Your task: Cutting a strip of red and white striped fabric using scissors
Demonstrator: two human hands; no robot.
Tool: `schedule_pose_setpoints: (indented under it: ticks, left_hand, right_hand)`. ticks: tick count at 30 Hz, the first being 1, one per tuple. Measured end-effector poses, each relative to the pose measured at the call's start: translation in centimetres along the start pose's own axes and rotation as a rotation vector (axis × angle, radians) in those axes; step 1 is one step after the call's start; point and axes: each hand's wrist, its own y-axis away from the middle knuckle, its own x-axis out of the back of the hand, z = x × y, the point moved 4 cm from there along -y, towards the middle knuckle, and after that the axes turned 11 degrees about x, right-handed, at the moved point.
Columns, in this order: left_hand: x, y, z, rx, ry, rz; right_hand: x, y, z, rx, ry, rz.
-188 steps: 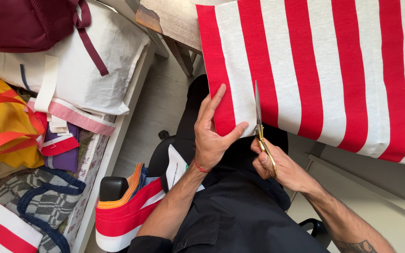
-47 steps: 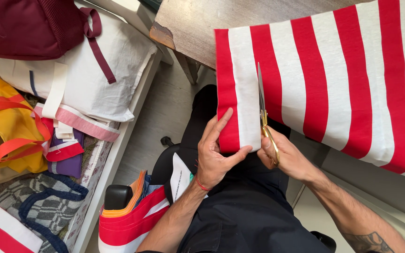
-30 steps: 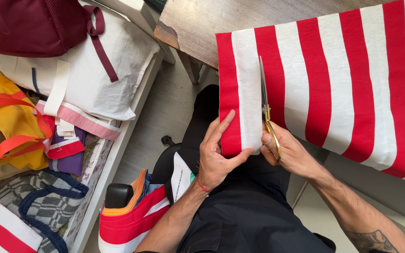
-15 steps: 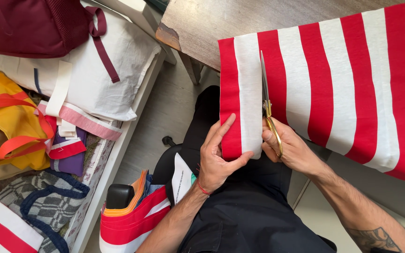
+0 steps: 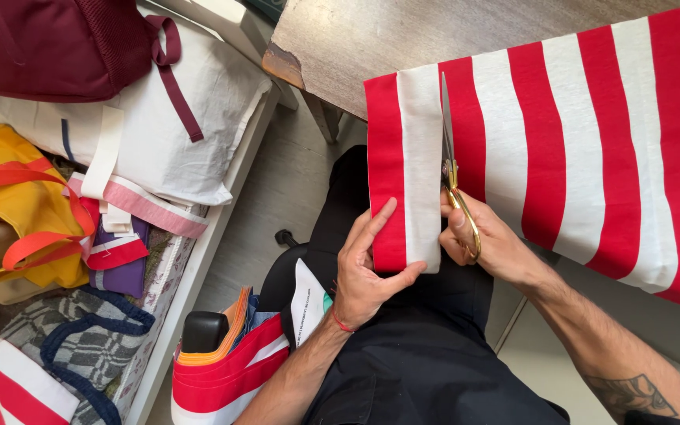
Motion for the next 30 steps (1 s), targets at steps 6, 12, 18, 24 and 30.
schedule_pose_setpoints:
  ticks: [6, 12, 18, 24, 30]
  left_hand:
    - [0.2, -0.1, -0.1, 0.012, 0.01, 0.001]
    - [0.2, -0.2, -0.2, 0.011, 0.019, 0.0]
    - [0.2, 0.0, -0.2, 0.014, 0.02, -0.006]
    - [0.3, 0.5, -0.4, 0.039, 0.02, -0.018]
    - [0.3, 0.5, -0.5, 0.032, 0.02, -0.013]
  right_hand:
    - [-0.8, -1.1, -1.9, -0.003, 0.022, 0.007]
    - [-0.4, -1.0, -1.2, -0.025, 0.053, 0.01]
    - [-0.6, -1.4, -1.6, -0.007, 0.016, 0.003]
    - [-0.7, -2.3, -2.6, 0.018, -0.021, -0.003]
    - [-0.7, -2.4, -2.7, -0.004, -0.016, 0.023]
